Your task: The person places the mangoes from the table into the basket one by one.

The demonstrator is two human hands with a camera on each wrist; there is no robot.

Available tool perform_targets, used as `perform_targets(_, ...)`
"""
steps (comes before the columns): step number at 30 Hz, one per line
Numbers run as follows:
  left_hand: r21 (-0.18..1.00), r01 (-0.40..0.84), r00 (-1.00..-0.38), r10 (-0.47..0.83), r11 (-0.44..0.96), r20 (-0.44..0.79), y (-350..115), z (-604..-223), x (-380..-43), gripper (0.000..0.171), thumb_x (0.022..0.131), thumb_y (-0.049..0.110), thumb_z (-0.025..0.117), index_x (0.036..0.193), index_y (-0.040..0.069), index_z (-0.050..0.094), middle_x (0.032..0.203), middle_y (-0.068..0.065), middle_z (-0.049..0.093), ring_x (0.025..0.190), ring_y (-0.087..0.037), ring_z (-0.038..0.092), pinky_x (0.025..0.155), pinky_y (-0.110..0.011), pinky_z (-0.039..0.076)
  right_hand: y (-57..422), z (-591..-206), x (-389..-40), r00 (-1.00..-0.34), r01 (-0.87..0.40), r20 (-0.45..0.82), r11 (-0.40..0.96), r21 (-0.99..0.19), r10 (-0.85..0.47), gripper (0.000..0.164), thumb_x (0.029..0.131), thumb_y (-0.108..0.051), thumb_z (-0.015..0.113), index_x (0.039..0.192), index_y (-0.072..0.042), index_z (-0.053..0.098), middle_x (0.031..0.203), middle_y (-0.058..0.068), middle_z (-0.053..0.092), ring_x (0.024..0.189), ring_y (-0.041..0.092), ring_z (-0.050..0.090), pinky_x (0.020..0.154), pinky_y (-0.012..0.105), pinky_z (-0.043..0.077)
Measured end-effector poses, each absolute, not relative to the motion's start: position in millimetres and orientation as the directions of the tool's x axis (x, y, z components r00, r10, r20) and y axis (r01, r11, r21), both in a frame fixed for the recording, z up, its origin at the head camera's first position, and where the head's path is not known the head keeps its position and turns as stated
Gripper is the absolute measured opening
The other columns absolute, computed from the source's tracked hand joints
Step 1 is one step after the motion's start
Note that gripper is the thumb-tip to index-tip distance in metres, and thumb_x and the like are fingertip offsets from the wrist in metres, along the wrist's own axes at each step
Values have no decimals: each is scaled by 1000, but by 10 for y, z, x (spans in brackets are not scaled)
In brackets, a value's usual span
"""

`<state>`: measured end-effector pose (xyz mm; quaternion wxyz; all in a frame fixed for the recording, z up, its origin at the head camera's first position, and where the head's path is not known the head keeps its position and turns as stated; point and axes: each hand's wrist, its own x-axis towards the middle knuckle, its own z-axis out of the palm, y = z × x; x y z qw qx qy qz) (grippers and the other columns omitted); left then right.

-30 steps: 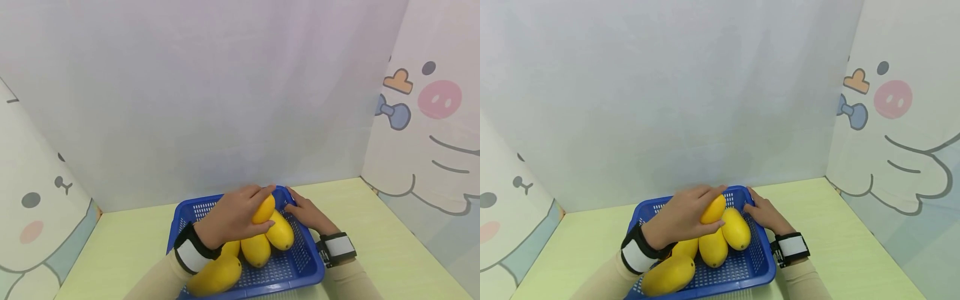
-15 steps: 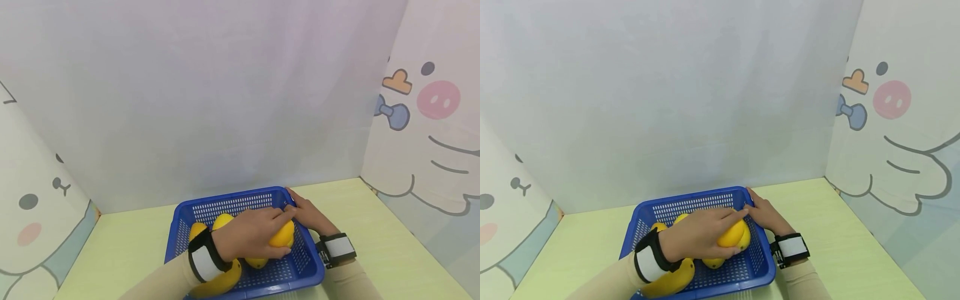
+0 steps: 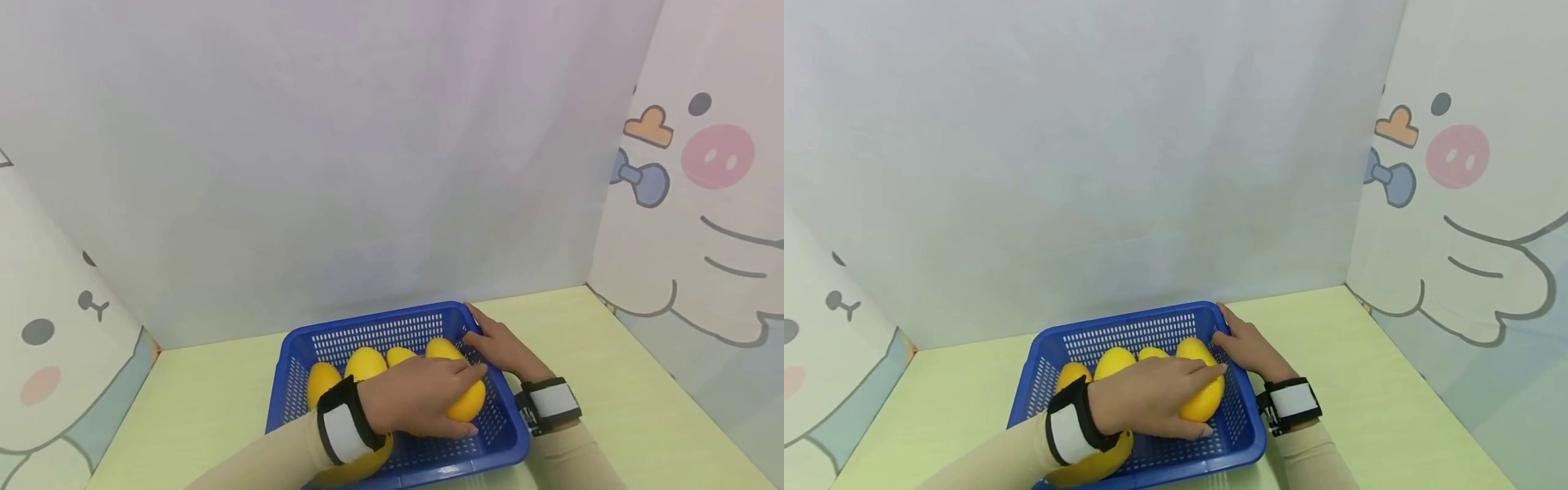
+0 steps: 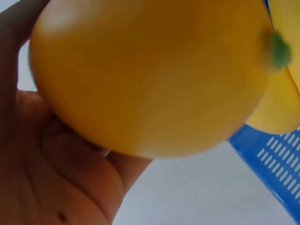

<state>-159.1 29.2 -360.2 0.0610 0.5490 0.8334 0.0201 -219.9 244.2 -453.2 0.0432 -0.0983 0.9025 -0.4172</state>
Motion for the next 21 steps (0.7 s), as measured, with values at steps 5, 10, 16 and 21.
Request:
perform_targets(5,127,921,-351,926,368,-138,317,-3647,-1578,73,85,58,54,143,19,34,131,8,49,104,1,48,89,-17,41,2430,-4531,-2187,-980,-122,-9,631,-766,-201,65,92,-24,46,150,-15,18,138,21,42,104,30,56,78,44,52)
perform_targets(10,139,924,-332,927,357,-175,329,-3673,-1560,72,84,57,57,143,20,35,128,11,50,100,3,48,90,-15,40,2417,-4525,-2187,-983,-101,-20,621,-778,-185,65,92,-23,46,150,-16,18,135,22,45,93,26,59,68,39,55)
perform_targets(16,129,934,-304,932,333,-198,334,-3691,-1541,67,82,56,60,137,23,42,110,15,52,83,3,46,79,-11,40,2414,-4513,-2194,-982,-105,-17,623,-775,-186,65,92,-23,46,150,-16,17,135,22,45,86,25,59,65,37,55)
perform_targets(21,125,948,-263,941,293,-213,351,-3709,-1551,66,82,56,60,136,24,42,105,15,50,81,2,44,77,-9,39,2416,-4512,-2195,-982,-103,-22,626,-773,-189,64,92,-23,45,150,-16,17,137,21,44,91,26,58,69,39,55)
